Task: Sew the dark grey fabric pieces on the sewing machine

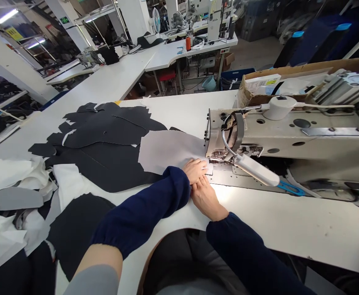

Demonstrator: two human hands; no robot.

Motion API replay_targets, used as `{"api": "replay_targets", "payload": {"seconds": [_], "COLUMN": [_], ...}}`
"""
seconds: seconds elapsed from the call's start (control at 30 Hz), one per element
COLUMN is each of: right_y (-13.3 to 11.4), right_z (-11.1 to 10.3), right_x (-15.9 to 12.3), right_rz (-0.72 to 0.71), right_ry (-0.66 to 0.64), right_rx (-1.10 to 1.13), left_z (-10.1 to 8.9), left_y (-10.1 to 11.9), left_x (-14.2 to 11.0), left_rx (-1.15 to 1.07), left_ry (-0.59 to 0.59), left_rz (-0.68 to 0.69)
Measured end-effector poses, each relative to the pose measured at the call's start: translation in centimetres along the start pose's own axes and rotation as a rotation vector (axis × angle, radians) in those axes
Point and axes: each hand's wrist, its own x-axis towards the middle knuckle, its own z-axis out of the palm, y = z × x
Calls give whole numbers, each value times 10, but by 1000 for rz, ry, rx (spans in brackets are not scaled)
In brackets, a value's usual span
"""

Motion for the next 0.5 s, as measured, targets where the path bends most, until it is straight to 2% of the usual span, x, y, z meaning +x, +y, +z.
{"api": "replay_targets", "payload": {"seconds": [0.27, 0.5], "right_y": [17, 26], "right_z": [5, 13], "right_x": [17, 30], "right_rz": [10, 48], "right_ry": [17, 53], "right_rx": [-42, -33], "left_z": [-3, -2], "left_y": [-11, -20], "left_x": [24, 40], "left_rx": [-58, -72], "left_ry": [-36, -21], "left_rz": [-73, -91]}}
